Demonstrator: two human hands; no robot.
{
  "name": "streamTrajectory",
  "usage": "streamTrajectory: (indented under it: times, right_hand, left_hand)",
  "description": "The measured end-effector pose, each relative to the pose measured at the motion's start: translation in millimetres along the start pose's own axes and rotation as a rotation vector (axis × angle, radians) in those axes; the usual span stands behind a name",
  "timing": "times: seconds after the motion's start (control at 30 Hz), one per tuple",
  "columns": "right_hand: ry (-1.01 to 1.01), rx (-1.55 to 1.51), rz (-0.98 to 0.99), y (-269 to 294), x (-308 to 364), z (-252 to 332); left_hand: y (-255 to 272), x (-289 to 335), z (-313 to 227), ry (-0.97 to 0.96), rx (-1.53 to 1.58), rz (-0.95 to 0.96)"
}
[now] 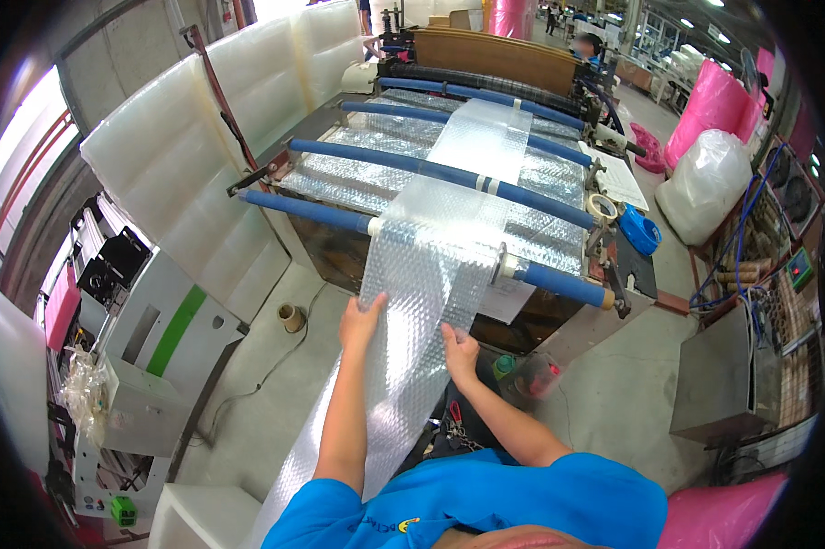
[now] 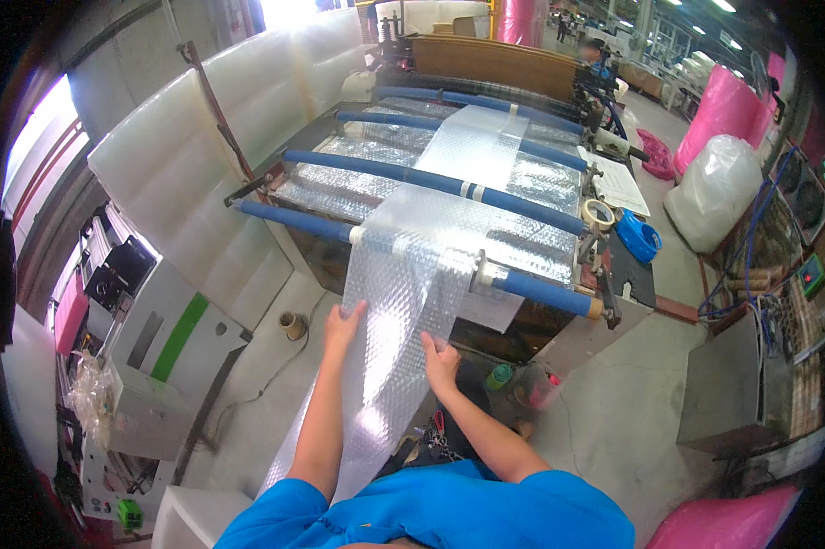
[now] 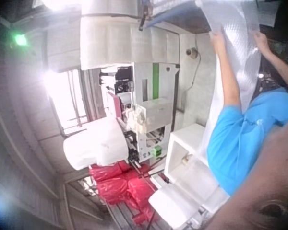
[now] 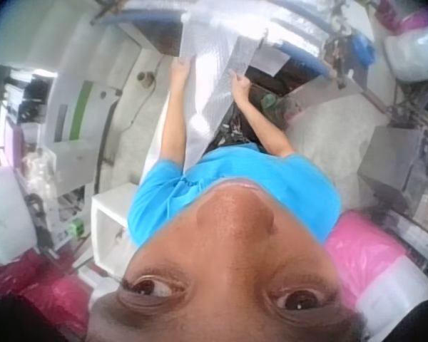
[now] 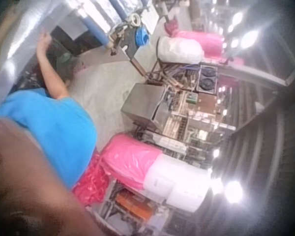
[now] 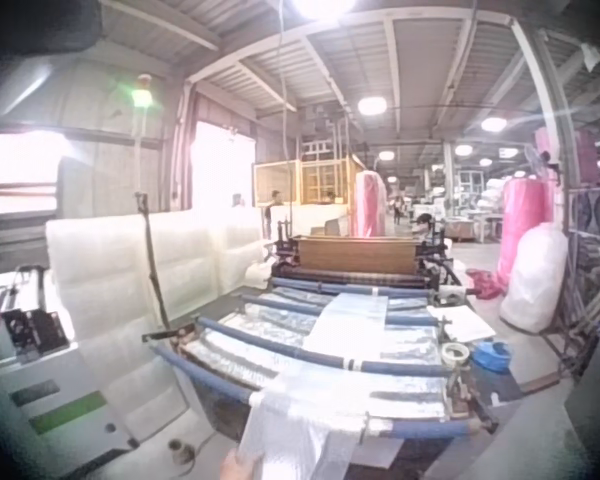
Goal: The person stands in a factory setting and handles a sheet of bubble wrap that is being fed through a machine. They use both hands to guide and smooth the material as it moves along the rollers.
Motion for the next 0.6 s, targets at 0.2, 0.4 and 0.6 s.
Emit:
streamTrajectory:
  times: [0.2, 0.4, 0.6]
  right_hand:
    - [-0.243, -0.216, 0.263, 19, 52, 41]
    - [-0.264, -0.306, 0.281, 29, 68, 95]
    - [-0.157, -0.212, 0.264, 23, 56, 33]
  left_hand:
    - [77, 25, 4, -0.185, 0.212, -0.175]
    - [98, 15, -1, -0.085, 0.261, -0.097]
    - [52, 16, 28, 0.025, 0.137, -0.066]
Point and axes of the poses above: each hand's wrist, its own x-axis away from the middle knuckle, its own y-axis out of the back of the hand, z = x × y, the point moved 1 cm from there along -x, towards the middle knuckle, and after that the axes turned 11 degrees about -z, right-handed, at the moved point
